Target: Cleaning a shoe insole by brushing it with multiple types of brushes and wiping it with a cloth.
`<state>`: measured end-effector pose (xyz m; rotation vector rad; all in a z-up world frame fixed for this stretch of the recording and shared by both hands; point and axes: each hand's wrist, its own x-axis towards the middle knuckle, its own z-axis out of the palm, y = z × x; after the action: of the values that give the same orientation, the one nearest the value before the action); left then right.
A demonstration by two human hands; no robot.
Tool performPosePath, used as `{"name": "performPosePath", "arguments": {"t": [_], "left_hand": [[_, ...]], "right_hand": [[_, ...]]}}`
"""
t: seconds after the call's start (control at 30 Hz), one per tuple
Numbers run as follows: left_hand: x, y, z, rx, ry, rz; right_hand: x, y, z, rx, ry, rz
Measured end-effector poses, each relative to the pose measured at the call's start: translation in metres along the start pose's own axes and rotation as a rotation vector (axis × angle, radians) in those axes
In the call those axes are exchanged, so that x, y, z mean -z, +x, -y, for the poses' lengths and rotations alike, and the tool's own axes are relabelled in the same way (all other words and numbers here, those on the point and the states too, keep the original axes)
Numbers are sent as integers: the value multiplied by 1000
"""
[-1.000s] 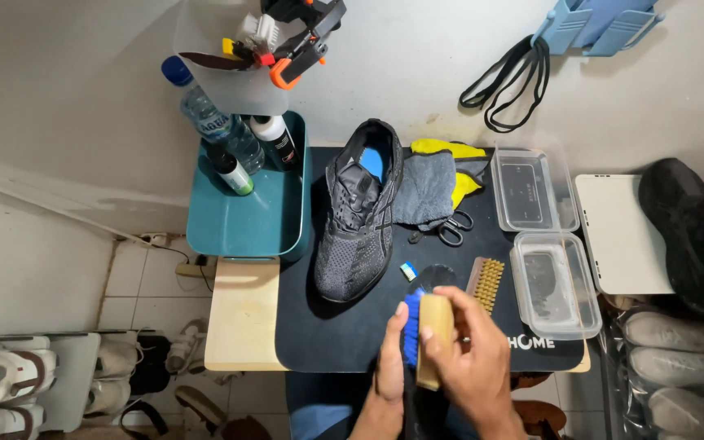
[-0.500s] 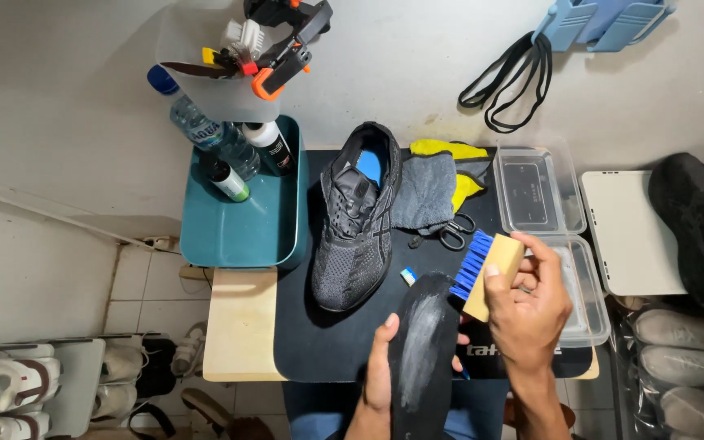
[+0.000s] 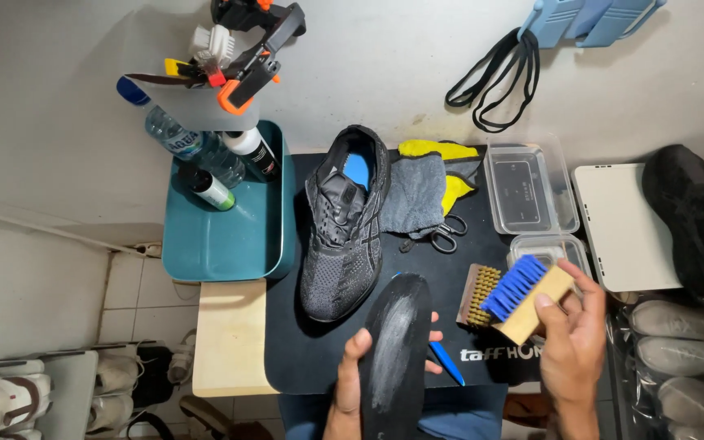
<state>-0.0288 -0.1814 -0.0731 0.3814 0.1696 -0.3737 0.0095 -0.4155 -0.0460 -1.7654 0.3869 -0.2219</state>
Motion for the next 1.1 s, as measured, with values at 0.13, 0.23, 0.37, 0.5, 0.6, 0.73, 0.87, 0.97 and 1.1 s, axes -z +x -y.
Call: {"name": "performPosePath", "arguments": {"t": [0.13,0.23,0.37,0.5,0.6,0.73,0.87,0.97,1.1], "left_hand": [[5,-4,-15,47,46,-164],[3,-6,-19,119,5,-348],[6,0,-17,45,7,-306],[20,6,-13,-22,29,-275],[24,7,-15,-12,69,-326],[24,5,-18,97,62,-309],[32,2,-20,95,68,-173],[29,0,-24,113,10,-154],[32,1,-22,119,13,-201]], "right_hand": [[15,2,-6,-43,196,-122],[16,-1,-2,-61,139,-129],[9,4,-4,1,103,-112],[-3,3,2,42,-17,-32],[-24,2,10,27,-27,51],[-50,2,20,90,-463,122],[-73,4,3,297,-621,76],[-83,0,-11,322,-744,104],[-85,-8,-15,524,-960,-46]]}}
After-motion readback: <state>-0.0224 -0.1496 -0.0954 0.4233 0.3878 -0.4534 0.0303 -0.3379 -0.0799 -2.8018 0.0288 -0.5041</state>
